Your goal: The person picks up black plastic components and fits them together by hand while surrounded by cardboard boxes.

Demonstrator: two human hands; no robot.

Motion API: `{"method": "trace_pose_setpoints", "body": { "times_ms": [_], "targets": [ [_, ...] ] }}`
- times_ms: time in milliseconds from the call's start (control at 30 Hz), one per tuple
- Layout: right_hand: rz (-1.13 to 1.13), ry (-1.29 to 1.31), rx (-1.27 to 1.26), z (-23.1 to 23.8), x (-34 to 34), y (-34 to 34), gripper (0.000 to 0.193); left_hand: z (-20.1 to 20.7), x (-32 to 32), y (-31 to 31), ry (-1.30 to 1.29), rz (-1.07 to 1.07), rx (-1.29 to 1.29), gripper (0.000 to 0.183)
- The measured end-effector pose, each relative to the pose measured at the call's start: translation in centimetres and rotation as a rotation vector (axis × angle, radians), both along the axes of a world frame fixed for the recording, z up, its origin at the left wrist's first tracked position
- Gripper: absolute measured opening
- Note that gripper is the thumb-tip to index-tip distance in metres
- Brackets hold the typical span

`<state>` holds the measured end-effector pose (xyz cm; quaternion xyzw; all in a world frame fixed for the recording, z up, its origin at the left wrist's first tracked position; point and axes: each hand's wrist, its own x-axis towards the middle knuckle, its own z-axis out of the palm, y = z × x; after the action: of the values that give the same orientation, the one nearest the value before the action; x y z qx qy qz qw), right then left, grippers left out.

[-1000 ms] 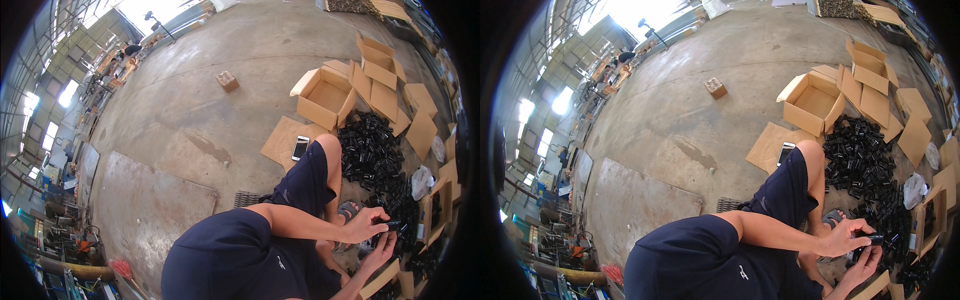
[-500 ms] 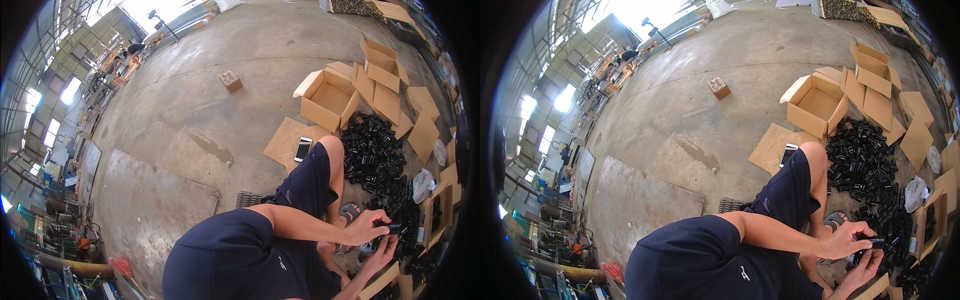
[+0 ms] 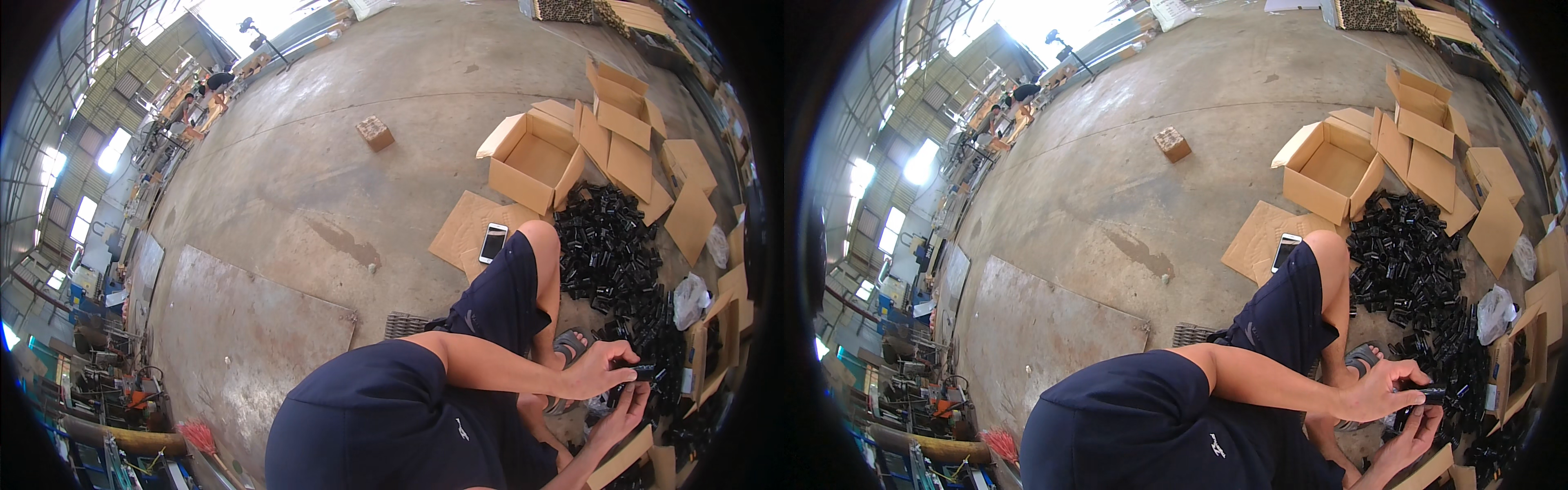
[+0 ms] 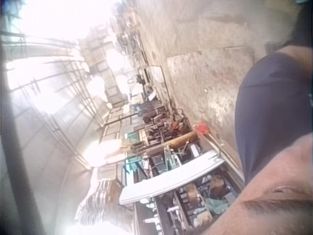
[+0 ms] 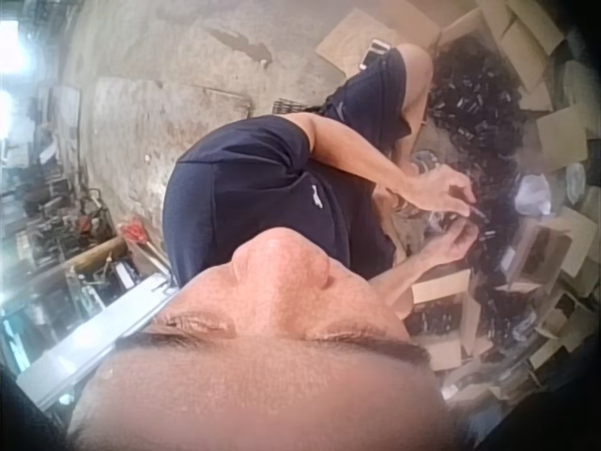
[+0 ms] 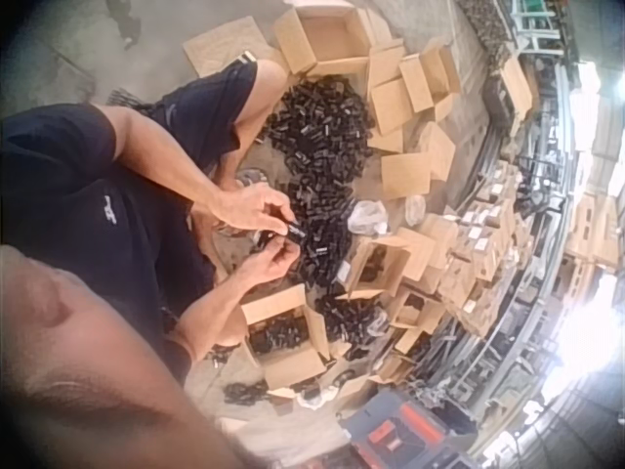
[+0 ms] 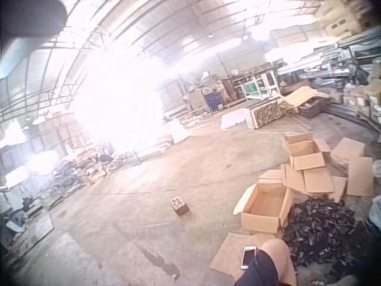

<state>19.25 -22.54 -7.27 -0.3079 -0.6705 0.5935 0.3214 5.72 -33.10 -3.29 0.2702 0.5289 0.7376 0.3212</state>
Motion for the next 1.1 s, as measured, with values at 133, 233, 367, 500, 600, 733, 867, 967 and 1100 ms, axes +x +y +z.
{"method": "trace_pose_setpoints", "body": {
  "times_ms": [133,233,367,500,600,733,867,967,1100],
  "targets": [
    [-0.037,0.000,-0.003,1.0,-0.4,-0.6,0.016,1.0,-0.1,-0.3,-0.031,-0.025,-0.020,0.020],
    [-0.091,0.032,-0.015,0.7,-0.6,-0.8,0.016,1.4,-0.2,-0.4,-0.036,-0.040,-0.037,0.020],
    [-0.004,0.046,-0.012,0.3,0.1,0.0,0.014,1.0,0.0,-0.1,-0.035,-0.032,-0.002,0.021],
    [-0.054,0.091,-0.060,1.0,-0.8,-0.6,0.013,-0.1,0.1,0.6,-0.034,-0.015,0.013,0.022],
    [-0.010,0.086,-0.039,1.0,-0.4,-0.2,0.012,0.0,0.1,0.7,-0.031,-0.021,0.000,0.022],
    [-0.193,0.157,-0.155,0.9,-1.0,-0.4,0.012,1.6,-0.1,0.2,-0.009,-0.034,-0.033,0.022],
    [-0.042,0.071,-0.021,1.1,-0.4,-0.3,0.013,0.8,0.2,0.2,0.003,-0.009,0.007,0.022],
    [-0.017,0.051,-0.028,0.0,0.1,-0.4,0.013,0.3,0.5,-0.3,0.011,0.003,-0.011,0.021],
    [-0.037,0.004,0.037,0.2,0.2,-1.1,0.012,0.2,0.6,-0.8,-0.063,-0.018,-0.014,0.023]
  ]
}}
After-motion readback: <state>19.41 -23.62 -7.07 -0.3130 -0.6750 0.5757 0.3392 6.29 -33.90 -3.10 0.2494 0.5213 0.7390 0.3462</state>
